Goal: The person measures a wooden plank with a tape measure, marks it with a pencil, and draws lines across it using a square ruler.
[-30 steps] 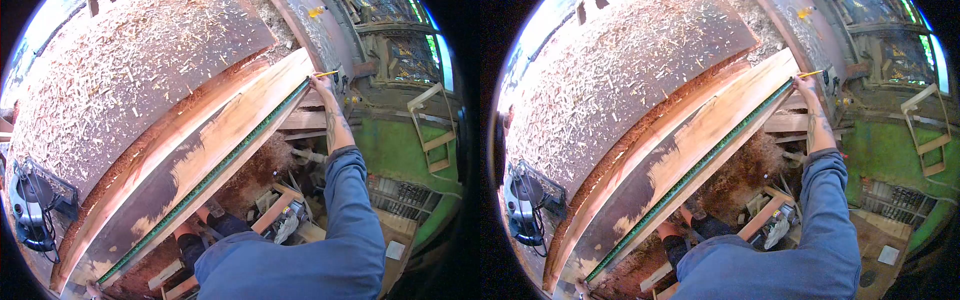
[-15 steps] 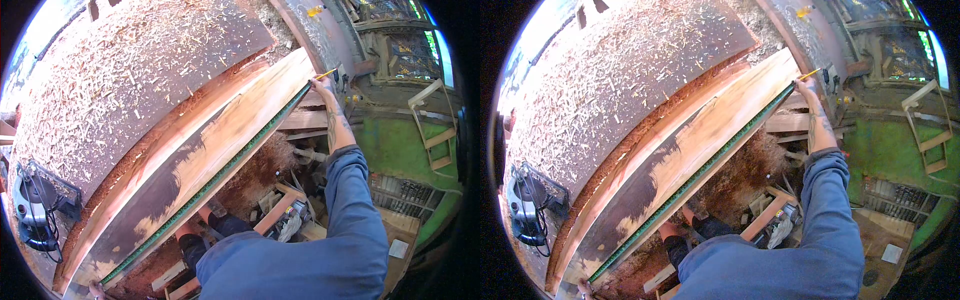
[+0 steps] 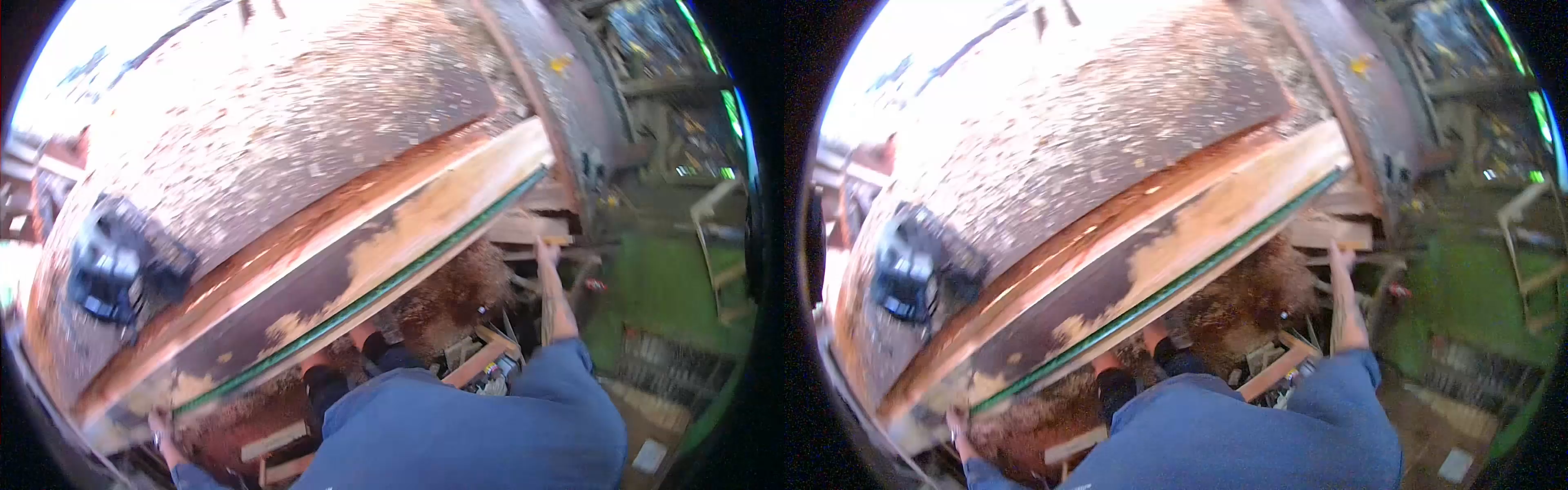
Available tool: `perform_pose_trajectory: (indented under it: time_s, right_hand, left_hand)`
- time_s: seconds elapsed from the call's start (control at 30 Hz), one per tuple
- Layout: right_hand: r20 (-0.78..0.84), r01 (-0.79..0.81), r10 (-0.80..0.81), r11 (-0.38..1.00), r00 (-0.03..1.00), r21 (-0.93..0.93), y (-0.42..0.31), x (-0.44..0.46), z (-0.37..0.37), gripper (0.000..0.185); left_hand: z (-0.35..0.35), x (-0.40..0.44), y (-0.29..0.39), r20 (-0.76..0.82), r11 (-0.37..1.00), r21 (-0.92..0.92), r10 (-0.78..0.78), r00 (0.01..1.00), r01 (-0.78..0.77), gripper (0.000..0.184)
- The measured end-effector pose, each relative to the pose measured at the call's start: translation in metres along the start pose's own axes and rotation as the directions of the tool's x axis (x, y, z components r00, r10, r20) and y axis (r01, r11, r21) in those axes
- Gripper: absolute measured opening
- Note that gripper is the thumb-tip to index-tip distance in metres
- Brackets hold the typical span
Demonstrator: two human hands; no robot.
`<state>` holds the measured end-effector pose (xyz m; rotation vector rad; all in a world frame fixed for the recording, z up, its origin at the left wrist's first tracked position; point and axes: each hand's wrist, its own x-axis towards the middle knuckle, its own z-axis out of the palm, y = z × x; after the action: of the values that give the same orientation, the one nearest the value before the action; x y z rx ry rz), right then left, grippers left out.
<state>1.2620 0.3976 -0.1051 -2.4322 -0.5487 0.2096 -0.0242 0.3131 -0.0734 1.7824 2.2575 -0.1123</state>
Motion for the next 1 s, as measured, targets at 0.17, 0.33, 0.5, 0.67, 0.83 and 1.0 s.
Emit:
perform_pose_trajectory:
  time_s: [0.17, 0.33, 0.5, 0.67, 0.83, 1.0]
  right_hand:
    - [0.516, -0.407, 0.2, 0.853, 0.833, 0.325, 0.036, -0.182, -0.018, 0.011]
    - [0.564, -0.559, 0.349, 0.79, 0.748, 0.251, 0.074, -0.294, -0.025, 0.018]
    - [0.563, -0.597, 0.394, 0.767, 0.727, 0.234, 0.051, -0.386, -0.031, 0.019]
    - [0.709, -0.567, 0.312, 0.81, 0.632, 0.148, 0.055, -0.444, -0.018, 0.022]
    - [0.652, -0.507, 0.322, 0.855, 0.686, 0.111, 0.064, -0.465, 0.014, 0.021]
    - [0.677, -0.602, 0.348, 0.779, 0.648, 0.175, -0.025, -0.493, 0.021, 0.032]
  left_hand:
    - [-0.062, 0.005, 0.091, 0.246, 0.945, 0.111, -0.327, 0.912, 0.309, 0.043]
    - [-0.046, 0.017, 0.034, 0.437, 0.992, 0.027, -0.126, 0.891, 0.127, 0.032]
    - [-0.061, 0.024, 0.035, 0.463, 0.993, -0.019, -0.095, 0.881, 0.117, 0.03]
    - [-0.064, 0.027, 0.043, 0.508, 0.998, 0.064, -0.052, 0.86, 0.023, 0.033]
    - [-0.059, 0.021, 0.043, 0.412, 0.995, 0.04, -0.102, 0.906, 0.093, 0.026]
    - [-0.054, 0.021, 0.038, 0.413, 0.995, -0.005, -0.09, 0.906, 0.101, 0.026]
